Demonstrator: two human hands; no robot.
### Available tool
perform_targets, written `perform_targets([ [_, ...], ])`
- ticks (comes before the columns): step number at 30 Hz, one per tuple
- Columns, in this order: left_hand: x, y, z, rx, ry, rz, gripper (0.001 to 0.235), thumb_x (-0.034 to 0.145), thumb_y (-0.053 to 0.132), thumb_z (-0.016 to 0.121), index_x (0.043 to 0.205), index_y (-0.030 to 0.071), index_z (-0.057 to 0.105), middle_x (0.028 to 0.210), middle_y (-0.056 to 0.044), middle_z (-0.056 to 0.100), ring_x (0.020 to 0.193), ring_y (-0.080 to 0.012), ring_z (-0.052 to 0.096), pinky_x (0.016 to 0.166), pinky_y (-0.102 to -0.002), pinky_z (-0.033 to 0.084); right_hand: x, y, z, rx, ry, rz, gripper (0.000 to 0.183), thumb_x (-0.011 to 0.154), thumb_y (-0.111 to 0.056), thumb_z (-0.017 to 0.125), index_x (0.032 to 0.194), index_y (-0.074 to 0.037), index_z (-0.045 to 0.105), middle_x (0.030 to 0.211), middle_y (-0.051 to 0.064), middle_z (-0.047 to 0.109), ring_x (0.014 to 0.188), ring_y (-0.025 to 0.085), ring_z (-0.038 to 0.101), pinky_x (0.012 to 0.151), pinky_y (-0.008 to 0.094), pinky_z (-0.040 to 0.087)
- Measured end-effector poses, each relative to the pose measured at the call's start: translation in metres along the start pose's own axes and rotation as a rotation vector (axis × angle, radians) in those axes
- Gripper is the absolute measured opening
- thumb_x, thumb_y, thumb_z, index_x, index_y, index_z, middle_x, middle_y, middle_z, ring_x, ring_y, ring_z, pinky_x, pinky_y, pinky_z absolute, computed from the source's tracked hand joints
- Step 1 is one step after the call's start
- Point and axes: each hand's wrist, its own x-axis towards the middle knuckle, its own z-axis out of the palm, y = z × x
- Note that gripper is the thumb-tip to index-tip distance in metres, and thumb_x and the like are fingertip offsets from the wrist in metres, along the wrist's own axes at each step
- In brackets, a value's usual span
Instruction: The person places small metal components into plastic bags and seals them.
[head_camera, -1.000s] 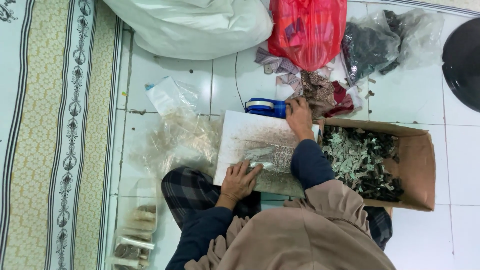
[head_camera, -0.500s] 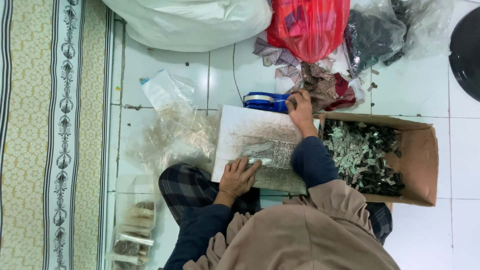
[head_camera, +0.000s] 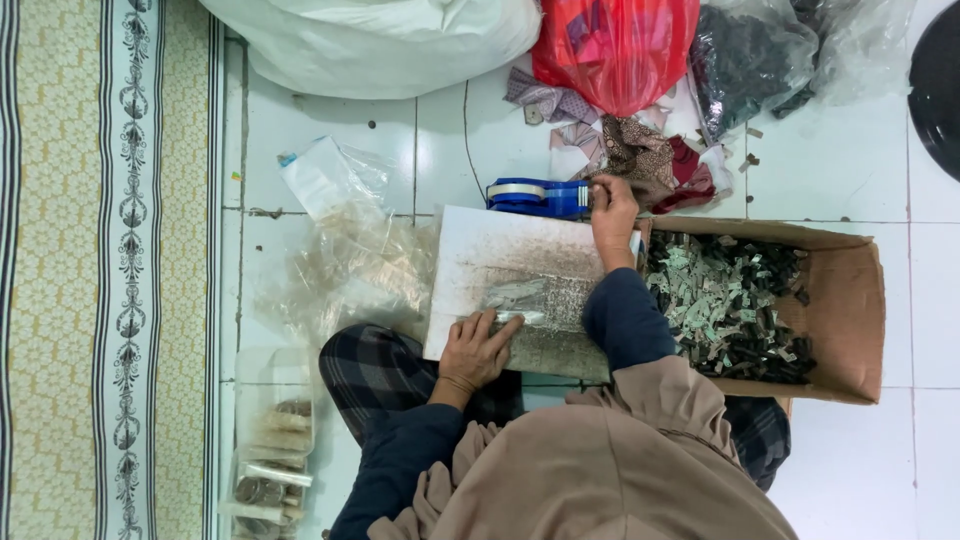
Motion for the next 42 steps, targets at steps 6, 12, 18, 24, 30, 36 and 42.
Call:
perform_targets([
  [6, 0.002, 0.001, -0.002, 0.012, 0.009, -0.002, 0.045, 0.099, 0.038, 0.039, 0.14, 0.048, 0.056, 0.116, -0.003, 0.055, 0.109, -0.023, 0.058, 0.085, -0.036, 0.045, -0.003, -0.001, 0.009, -0.175, -0.036, 0.179, 0.024, 0.101, -0.001, 0.064, 0.122, -0.01, 0.055, 0.097, 0.015, 0.062, 0.093, 0.042, 0.066, 0.082, 0.052, 0.054],
  [12, 0.004, 0.002, -0.005, -0.005, 0.017, -0.008, 0.045, 0.101, 0.037, 0.038, 0.14, 0.047, 0.057, 0.115, -0.003, 0.055, 0.108, -0.0231, 0.058, 0.084, -0.035, 0.046, 0.009, -0.024, 0.005, -0.19, -0.232, 0.394, 0.025, 0.107, 0.001, 0.053, 0.127, -0.012, 0.045, 0.103, 0.017, 0.061, 0.093, 0.041, 0.067, 0.08, 0.056, 0.055],
  [18, 0.001, 0.001, -0.001, -0.016, 0.038, -0.005, 0.044, 0.101, 0.037, 0.038, 0.139, 0.045, 0.058, 0.116, -0.004, 0.056, 0.108, -0.0237, 0.058, 0.084, -0.036, 0.045, 0.013, 0.037, 0.021, -0.238, -0.188, 0.519, 0.029, 0.1, 0.003, 0.054, 0.123, -0.014, 0.051, 0.099, 0.014, 0.07, 0.091, 0.035, 0.072, 0.073, 0.049, 0.059],
  [24, -0.001, 0.0, -0.001, -0.025, 0.063, -0.006, 0.043, 0.1, 0.037, 0.038, 0.137, 0.042, 0.06, 0.115, -0.005, 0.058, 0.106, -0.0247, 0.06, 0.084, -0.037, 0.046, -0.005, -0.068, -0.02, 0.033, 0.041, 0.423, 0.026, 0.107, -0.014, 0.063, 0.131, -0.018, 0.057, 0.106, 0.006, 0.058, 0.102, 0.023, 0.062, 0.091, 0.046, 0.053],
  [30, -0.001, 0.0, -0.001, -0.016, 0.074, -0.01, 0.045, 0.098, 0.035, 0.042, 0.14, 0.042, 0.058, 0.117, -0.006, 0.058, 0.106, -0.0244, 0.059, 0.083, -0.037, 0.046, -0.06, -0.164, -0.075, 0.542, -0.213, 0.384, 0.051, 0.098, 0.008, 0.061, 0.146, -0.004, 0.046, 0.097, 0.003, 0.055, 0.094, 0.015, 0.056, 0.091, 0.031, 0.048],
  [36, -0.004, 0.001, -0.001, -0.025, 0.082, -0.024, 0.043, 0.099, 0.035, 0.043, 0.139, 0.041, 0.058, 0.119, -0.006, 0.058, 0.109, -0.0242, 0.059, 0.085, -0.038, 0.046, -0.121, -0.159, -0.078, 0.316, -0.702, 0.258, 0.065, 0.088, -0.002, 0.071, 0.148, -0.019, 0.054, 0.087, 0.002, 0.071, 0.077, 0.013, 0.057, 0.077, 0.028, 0.047],
  [42, -0.001, -0.002, -0.008, -0.074, 0.099, -0.006, 0.04, 0.099, 0.033, 0.042, 0.134, 0.036, 0.061, 0.118, -0.008, 0.058, 0.108, -0.0262, 0.06, 0.083, -0.039, 0.046, -0.13, -0.141, -0.061, -0.111, -0.792, -0.009, 0.071, 0.079, -0.011, 0.076, 0.146, -0.026, 0.058, 0.09, 0.004, 0.069, 0.087, 0.028, 0.066, 0.085, 0.044, 0.048],
])
